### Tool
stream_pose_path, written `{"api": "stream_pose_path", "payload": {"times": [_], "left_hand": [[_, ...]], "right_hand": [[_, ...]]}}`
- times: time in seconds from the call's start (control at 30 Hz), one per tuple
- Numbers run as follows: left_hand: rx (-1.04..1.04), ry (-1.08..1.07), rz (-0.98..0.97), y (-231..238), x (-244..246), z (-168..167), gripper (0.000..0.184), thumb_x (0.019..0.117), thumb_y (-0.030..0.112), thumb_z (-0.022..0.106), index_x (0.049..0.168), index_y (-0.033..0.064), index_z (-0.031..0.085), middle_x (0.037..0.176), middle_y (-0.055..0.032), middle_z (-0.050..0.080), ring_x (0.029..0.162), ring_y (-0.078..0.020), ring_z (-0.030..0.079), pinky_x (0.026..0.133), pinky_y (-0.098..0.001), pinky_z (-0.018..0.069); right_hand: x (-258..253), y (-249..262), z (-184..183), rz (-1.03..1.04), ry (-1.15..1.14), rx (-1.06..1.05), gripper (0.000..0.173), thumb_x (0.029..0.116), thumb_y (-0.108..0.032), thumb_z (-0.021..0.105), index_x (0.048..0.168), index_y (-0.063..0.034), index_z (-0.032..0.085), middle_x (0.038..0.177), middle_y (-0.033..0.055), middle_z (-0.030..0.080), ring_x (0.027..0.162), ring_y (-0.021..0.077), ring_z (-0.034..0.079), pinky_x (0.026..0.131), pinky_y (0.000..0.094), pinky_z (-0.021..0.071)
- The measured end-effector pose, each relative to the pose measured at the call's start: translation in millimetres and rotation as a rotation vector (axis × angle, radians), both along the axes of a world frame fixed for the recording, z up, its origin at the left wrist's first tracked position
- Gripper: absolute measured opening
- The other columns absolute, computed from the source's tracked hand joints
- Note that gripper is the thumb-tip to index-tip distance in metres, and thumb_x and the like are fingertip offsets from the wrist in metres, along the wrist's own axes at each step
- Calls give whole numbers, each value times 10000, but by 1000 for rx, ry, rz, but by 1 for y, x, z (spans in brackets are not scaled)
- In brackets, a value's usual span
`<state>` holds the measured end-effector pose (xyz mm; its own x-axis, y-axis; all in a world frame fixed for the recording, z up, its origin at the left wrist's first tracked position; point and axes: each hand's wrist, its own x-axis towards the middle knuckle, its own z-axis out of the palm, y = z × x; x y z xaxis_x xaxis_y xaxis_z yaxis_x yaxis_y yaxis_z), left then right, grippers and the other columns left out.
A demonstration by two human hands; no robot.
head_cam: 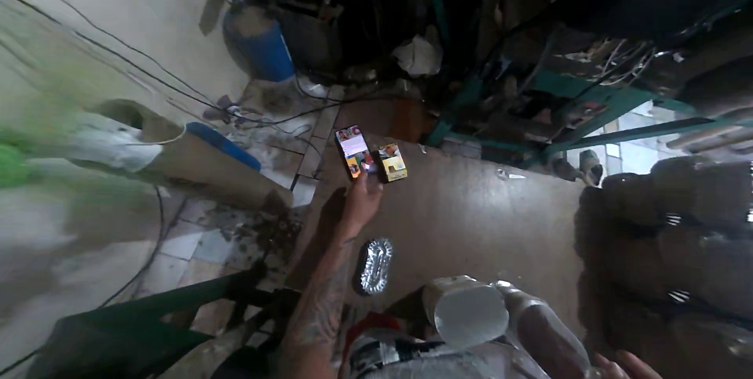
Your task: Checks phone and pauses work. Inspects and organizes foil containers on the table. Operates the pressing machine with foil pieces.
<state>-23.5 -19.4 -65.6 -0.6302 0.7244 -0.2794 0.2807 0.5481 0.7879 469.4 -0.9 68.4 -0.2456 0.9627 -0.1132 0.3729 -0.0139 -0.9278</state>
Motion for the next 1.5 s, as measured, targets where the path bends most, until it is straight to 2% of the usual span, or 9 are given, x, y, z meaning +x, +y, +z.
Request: {"api": "stream_pose_path", "payload": {"times": [0.13,0.23,0.53,0.67,0.9,1.03,1.17,1.37,1.5], "left_hand": [[-284,-1,-261,-45,44,38,536,1054,442,528,1305,-18,643,1374,-263,576,1268,-393,576,1089,-584,443],[-464,0,-355,-71,80,49,687,987,584,577,1363,10,614,1458,-271,511,1345,-426,507,1148,-634,342],[-379,200,-381,-110,116,-5,437,1002,317,647,1325,23,625,1384,-288,543,1169,-446,618,964,-650,508],[-471,207,-431,-113,111,-10,591,1000,502,620,1360,35,595,1388,-315,534,1207,-489,585,981,-698,471],[-478,287,-460,-110,104,-14,601,995,501,624,1321,-3,608,1343,-324,561,1177,-489,608,969,-707,481],[-231,231,-327,-119,144,32,595,1019,507,582,1383,36,563,1353,-286,565,1180,-459,602,975,-668,488],[168,231,-391,-117,209,78,418,1030,305,599,1189,-78,651,1140,-268,649,1007,-347,656,900,-533,539],[-330,312,-869,-49,275,88,499,968,456,657,1278,66,639,1068,-179,709,997,-365,696,867,-616,553],[-283,-56,-1151,-22,236,76,303,1001,285,673,1216,71,665,998,-103,720,877,-206,694,836,-448,577]], "right_hand": [[10,-1,8,-44,-80,-23,285,1014,-60,535,1231,124,549,1023,-42,652,823,-71,619,794,178,560],[17,4,9,-41,-105,39,328,1003,-47,549,1232,187,532,1086,52,633,923,-72,610,859,165,544],[49,32,-21,121,-44,228,338,1008,-206,603,1247,31,630,1148,108,639,994,103,637,867,301,571],[45,40,-42,380,-198,519,381,1020,-266,574,1180,64,677,1152,221,690,1093,323,651,1000,501,514],[18,13,-81,707,-623,677,685,937,-689,563,1237,-90,701,1148,83,733,1186,268,657,1252,549,254],[23,8,-108,662,-461,613,325,999,-324,627,1132,-39,708,1107,117,732,1123,287,678,1229,535,303],[33,22,-87,717,-292,336,451,1075,-360,483,1212,11,700,1216,147,713,1266,265,613,1267,495,225],[35,27,-85,739,-237,270,448,1098,-357,426,1221,-23,698,1232,105,706,1312,212,577,1287,476,187],[36,31,-87,731,-226,280,435,1098,-352,436,1214,-36,710,1217,90,721,1312,208,581,1284,458,199]]}}
